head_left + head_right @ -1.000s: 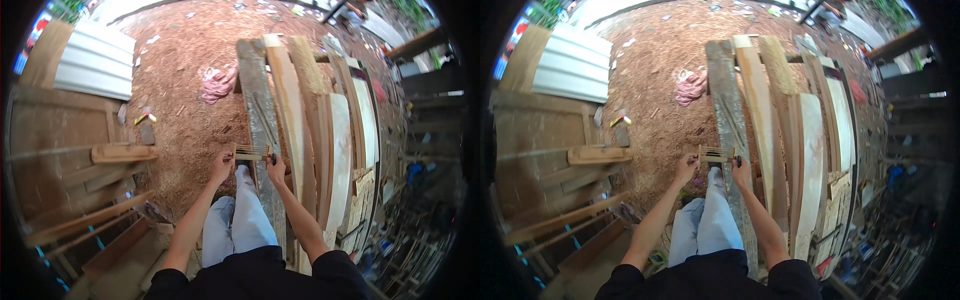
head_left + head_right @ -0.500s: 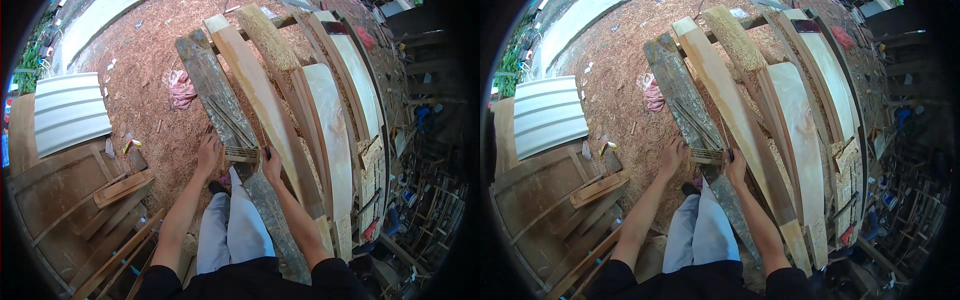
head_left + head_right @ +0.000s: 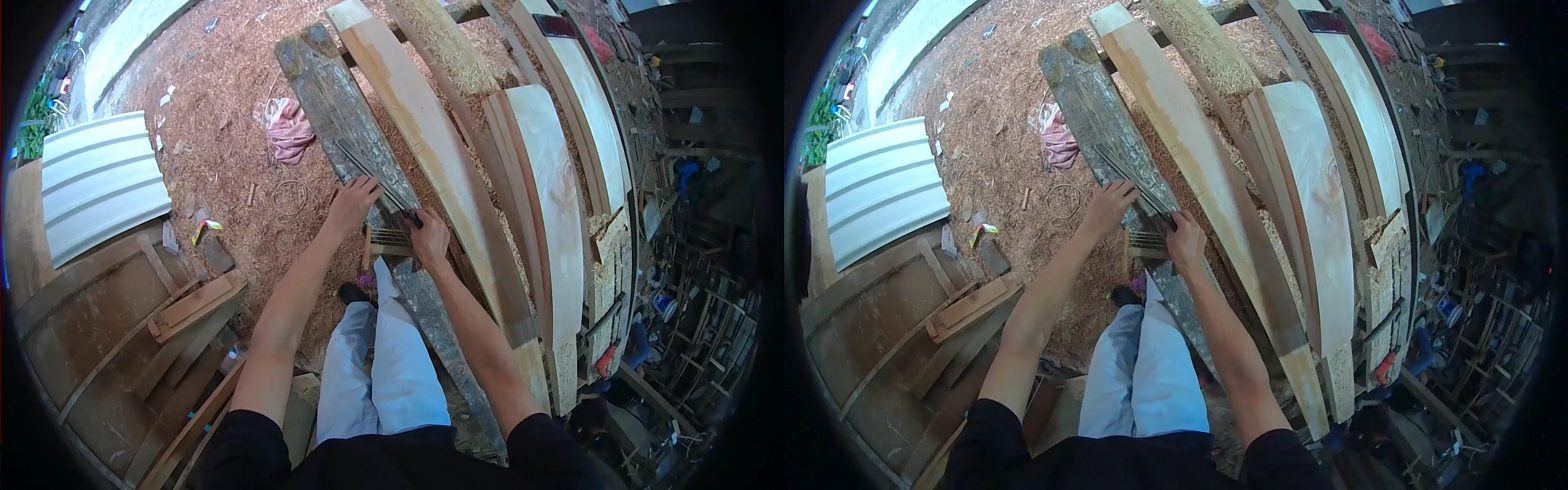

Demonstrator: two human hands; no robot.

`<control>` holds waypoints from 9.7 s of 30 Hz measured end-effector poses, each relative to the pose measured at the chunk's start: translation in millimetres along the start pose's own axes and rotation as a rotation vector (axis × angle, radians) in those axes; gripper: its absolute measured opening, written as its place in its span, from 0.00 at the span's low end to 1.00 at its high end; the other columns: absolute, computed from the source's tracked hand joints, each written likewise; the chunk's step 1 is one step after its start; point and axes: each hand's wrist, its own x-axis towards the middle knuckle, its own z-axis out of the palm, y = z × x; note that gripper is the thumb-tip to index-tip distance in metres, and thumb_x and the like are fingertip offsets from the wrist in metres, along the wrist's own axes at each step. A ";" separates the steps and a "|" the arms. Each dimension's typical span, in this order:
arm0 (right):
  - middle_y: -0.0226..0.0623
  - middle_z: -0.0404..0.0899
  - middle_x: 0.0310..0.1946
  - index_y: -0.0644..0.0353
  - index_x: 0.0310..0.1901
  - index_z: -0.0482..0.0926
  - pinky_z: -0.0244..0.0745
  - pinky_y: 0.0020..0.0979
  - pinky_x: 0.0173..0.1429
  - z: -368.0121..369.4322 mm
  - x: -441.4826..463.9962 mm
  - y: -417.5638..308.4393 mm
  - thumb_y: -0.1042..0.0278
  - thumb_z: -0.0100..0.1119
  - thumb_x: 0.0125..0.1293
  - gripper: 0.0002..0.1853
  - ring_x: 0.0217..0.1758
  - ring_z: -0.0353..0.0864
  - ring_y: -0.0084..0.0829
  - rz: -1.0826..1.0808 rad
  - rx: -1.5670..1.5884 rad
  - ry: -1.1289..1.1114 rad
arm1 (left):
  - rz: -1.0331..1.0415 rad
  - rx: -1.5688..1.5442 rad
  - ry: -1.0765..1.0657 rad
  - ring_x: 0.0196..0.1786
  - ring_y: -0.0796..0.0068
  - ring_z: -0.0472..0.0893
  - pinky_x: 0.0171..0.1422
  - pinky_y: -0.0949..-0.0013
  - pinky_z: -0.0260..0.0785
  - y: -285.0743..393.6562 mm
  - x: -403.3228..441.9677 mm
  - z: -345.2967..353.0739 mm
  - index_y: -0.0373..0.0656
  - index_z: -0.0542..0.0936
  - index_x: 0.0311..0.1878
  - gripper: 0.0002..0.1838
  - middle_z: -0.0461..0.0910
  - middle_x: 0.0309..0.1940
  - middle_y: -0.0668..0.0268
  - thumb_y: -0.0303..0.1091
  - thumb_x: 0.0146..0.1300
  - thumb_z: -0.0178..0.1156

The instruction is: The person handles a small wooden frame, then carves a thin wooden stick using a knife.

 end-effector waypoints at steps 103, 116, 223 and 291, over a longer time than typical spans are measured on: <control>0.34 0.79 0.24 0.54 0.33 0.80 0.70 0.35 0.21 93.9 -255.5 -198.4 0.62 0.61 0.56 0.07 0.21 0.78 0.39 -1.955 0.347 -1.140 | -1.197 -1.081 2.201 0.23 0.89 0.64 0.26 0.80 0.57 292.5 -325.8 -59.8 0.39 0.79 0.40 0.07 0.69 0.22 0.76 0.28 0.64 0.53; 0.41 0.77 0.20 0.56 0.35 0.81 0.69 0.34 0.22 41.9 -279.4 -237.7 0.61 0.59 0.59 0.08 0.18 0.77 0.38 -2.112 0.368 -1.091 | -1.126 -0.852 2.232 0.23 0.89 0.65 0.24 0.82 0.55 326.4 -317.5 -101.9 0.41 0.77 0.49 0.11 0.73 0.30 0.72 0.26 0.63 0.54; 0.48 0.79 0.24 0.53 0.30 0.82 0.77 0.45 0.34 25.8 -306.8 -154.8 0.62 0.52 0.55 0.10 0.29 0.81 0.48 -1.997 -0.298 -0.871 | -1.254 -0.959 2.192 0.17 0.93 0.57 0.17 0.85 0.48 404.6 -270.8 -54.5 0.49 0.67 0.63 0.21 0.65 0.23 0.77 0.30 0.67 0.49; 0.52 0.78 0.22 0.62 0.24 0.80 0.77 0.44 0.35 80.8 -260.7 -205.5 0.62 0.54 0.52 0.12 0.26 0.80 0.50 -1.711 -0.341 -0.739 | -1.472 -0.682 1.886 0.21 0.91 0.59 0.22 0.82 0.54 397.7 -260.3 -15.1 0.49 0.69 0.62 0.20 0.66 0.22 0.78 0.30 0.67 0.48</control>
